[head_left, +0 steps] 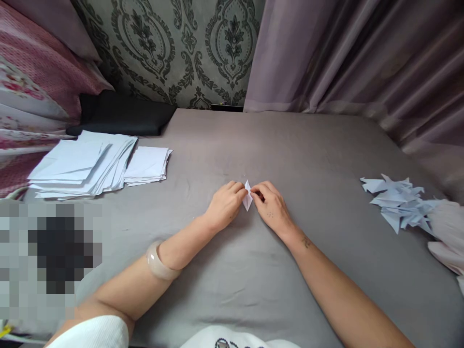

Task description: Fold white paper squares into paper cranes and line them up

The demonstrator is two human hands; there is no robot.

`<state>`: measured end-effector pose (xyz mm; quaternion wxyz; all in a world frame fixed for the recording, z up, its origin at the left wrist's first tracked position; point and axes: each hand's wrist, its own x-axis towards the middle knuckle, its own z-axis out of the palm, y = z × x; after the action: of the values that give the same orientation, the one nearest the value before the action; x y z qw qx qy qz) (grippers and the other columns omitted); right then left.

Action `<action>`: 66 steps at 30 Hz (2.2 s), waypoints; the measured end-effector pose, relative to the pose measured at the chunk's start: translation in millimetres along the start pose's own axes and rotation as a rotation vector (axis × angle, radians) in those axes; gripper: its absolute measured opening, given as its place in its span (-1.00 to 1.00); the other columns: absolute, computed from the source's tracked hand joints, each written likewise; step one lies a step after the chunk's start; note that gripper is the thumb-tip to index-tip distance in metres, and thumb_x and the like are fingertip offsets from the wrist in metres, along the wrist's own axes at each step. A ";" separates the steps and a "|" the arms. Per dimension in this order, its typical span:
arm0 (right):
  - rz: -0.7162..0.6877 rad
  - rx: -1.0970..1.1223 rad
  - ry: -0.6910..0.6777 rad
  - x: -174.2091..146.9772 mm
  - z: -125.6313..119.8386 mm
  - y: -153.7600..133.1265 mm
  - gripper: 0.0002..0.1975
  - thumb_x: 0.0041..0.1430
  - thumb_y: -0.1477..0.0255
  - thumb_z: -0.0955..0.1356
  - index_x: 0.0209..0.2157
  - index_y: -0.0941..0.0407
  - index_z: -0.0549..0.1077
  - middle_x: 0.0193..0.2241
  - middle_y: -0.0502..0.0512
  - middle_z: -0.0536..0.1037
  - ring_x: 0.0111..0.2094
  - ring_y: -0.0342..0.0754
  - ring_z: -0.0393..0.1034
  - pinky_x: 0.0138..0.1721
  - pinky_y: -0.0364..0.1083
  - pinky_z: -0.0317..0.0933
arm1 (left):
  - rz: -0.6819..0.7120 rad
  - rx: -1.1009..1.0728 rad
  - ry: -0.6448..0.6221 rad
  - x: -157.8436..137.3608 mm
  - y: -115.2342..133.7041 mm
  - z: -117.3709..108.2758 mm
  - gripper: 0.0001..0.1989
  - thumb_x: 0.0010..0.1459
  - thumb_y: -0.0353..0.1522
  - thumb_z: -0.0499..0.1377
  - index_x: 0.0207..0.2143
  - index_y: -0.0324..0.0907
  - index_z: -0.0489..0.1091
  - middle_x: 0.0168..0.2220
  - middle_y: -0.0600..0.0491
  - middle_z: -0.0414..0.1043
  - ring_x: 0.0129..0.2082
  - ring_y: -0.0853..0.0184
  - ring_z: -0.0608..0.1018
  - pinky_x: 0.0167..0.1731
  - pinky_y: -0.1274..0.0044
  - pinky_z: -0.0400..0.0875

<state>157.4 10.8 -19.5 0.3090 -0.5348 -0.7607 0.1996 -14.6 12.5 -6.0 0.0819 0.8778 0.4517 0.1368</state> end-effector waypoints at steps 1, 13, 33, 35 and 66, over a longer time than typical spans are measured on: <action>-0.033 -0.039 -0.024 -1.6 -1.1 -2.0 -0.82 0.25 0.49 0.22 -0.22 0.08 0.44 -0.24 0.10 0.46 -0.24 -0.07 0.38 -0.22 -0.11 0.25 | 0.027 0.045 -0.020 -1.0 1.3 -0.8 -0.74 0.27 -0.52 -0.09 -0.20 -0.24 0.38 -0.23 -0.03 0.40 -0.26 0.28 0.37 -0.24 0.47 0.32; -0.197 -0.448 -0.086 -11.9 -10.8 -14.8 -0.72 0.23 0.57 0.21 -0.13 0.11 0.49 -0.23 0.12 0.49 -0.22 -0.01 0.35 -0.26 -0.08 0.23 | -0.005 0.180 -0.171 -9.9 16.7 -14.1 -0.81 0.13 -0.59 0.03 -0.32 -0.30 0.42 -0.24 -0.10 0.40 -0.23 0.20 0.41 -0.29 0.45 0.39; 0.011 -0.197 0.011 -7.7 -8.6 -10.9 -0.87 0.10 0.52 0.26 -0.35 0.08 0.42 -0.28 0.06 0.48 -0.27 -0.07 0.38 -0.33 -0.12 0.19 | -0.441 -0.481 0.149 7.7 0.2 8.0 -0.94 0.09 -0.39 0.19 -0.36 -0.21 0.40 -0.21 -0.06 0.32 -0.19 0.25 0.40 -0.18 0.40 0.34; 0.033 -0.148 0.010 -7.3 -8.8 -10.7 -0.89 0.10 0.50 0.25 -0.38 0.07 0.40 -0.29 0.06 0.47 -0.30 -0.08 0.38 -0.33 -0.13 0.20 | -0.451 -0.539 0.147 8.0 0.4 5.0 -0.96 0.08 -0.41 0.19 -0.40 -0.21 0.41 -0.23 -0.05 0.33 -0.21 0.27 0.41 -0.20 0.43 0.34; 0.601 1.278 -0.074 5.4 -15.8 -22.5 -0.70 -0.13 0.29 0.52 -0.41 0.13 0.43 -0.42 -0.02 0.58 -0.37 -0.16 0.51 -0.22 -0.12 0.41 | -0.591 -1.620 0.188 7.9 9.8 -11.3 -0.60 -0.12 -0.33 0.40 -0.19 -0.22 0.43 -0.27 0.01 0.54 -0.25 0.35 0.54 -0.15 0.48 0.38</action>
<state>151.3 7.6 7.7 0.4680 -0.4282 -0.3240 0.7019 -6.2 13.5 8.7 0.6765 0.3808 0.4295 0.4614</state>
